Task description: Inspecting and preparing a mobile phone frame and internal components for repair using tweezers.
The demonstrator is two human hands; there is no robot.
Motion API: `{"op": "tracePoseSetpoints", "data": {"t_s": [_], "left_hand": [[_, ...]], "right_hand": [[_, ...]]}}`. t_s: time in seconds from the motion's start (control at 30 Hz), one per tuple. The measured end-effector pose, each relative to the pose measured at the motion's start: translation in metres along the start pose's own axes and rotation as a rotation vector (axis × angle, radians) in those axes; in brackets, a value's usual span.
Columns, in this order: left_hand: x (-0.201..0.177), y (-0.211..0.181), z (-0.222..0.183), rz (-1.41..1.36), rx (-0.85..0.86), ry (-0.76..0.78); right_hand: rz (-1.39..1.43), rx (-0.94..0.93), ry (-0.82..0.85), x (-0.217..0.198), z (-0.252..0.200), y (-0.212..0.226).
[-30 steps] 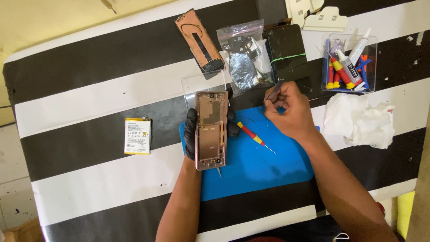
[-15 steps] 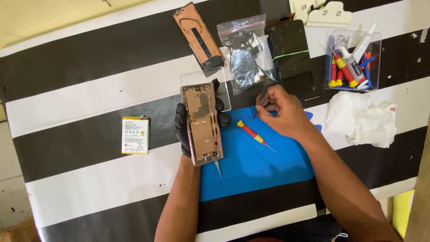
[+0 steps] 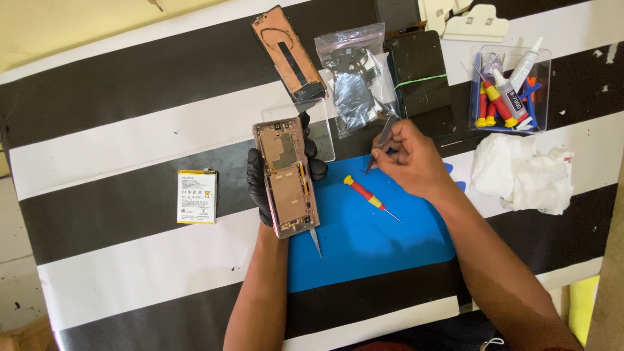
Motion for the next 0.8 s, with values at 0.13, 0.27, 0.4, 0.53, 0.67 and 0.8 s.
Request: {"op": "tracePoseSetpoints", "data": {"t_s": [0.13, 0.27, 0.4, 0.53, 0.67, 0.8], "left_hand": [[-0.009, -0.007, 0.002, -0.043, -0.009, 0.059], [-0.018, -0.020, -0.004, -0.071, -0.024, 0.099], [-0.015, -0.035, -0.019, -0.139, -0.059, 0.035], [-0.005, -0.039, -0.026, -0.180, -0.065, -0.035], [0.005, -0.038, -0.024, -0.178, -0.030, 0.045], [0.013, -0.038, -0.024, -0.176, 0.021, 0.123]], "right_hand": [[-0.046, -0.027, 0.023, 0.002, 0.002, -0.001], [-0.044, -0.029, 0.033, 0.005, 0.002, 0.005], [-0.066, -0.034, 0.033, 0.006, 0.002, 0.004], [0.004, -0.023, 0.007, 0.004, 0.004, 0.002], [0.193, -0.007, -0.032, -0.002, 0.011, 0.004], [0.311, 0.056, -0.114, -0.002, 0.026, 0.027]]}}
Point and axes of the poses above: each hand's wrist, its own z-axis towards the middle knuckle, its own x-axis out of the palm, y = z × x, the point moved 2 cm from there along z, towards the middle knuckle, and after that the axes turned 7 degrees about y, right-handed, at the moved point
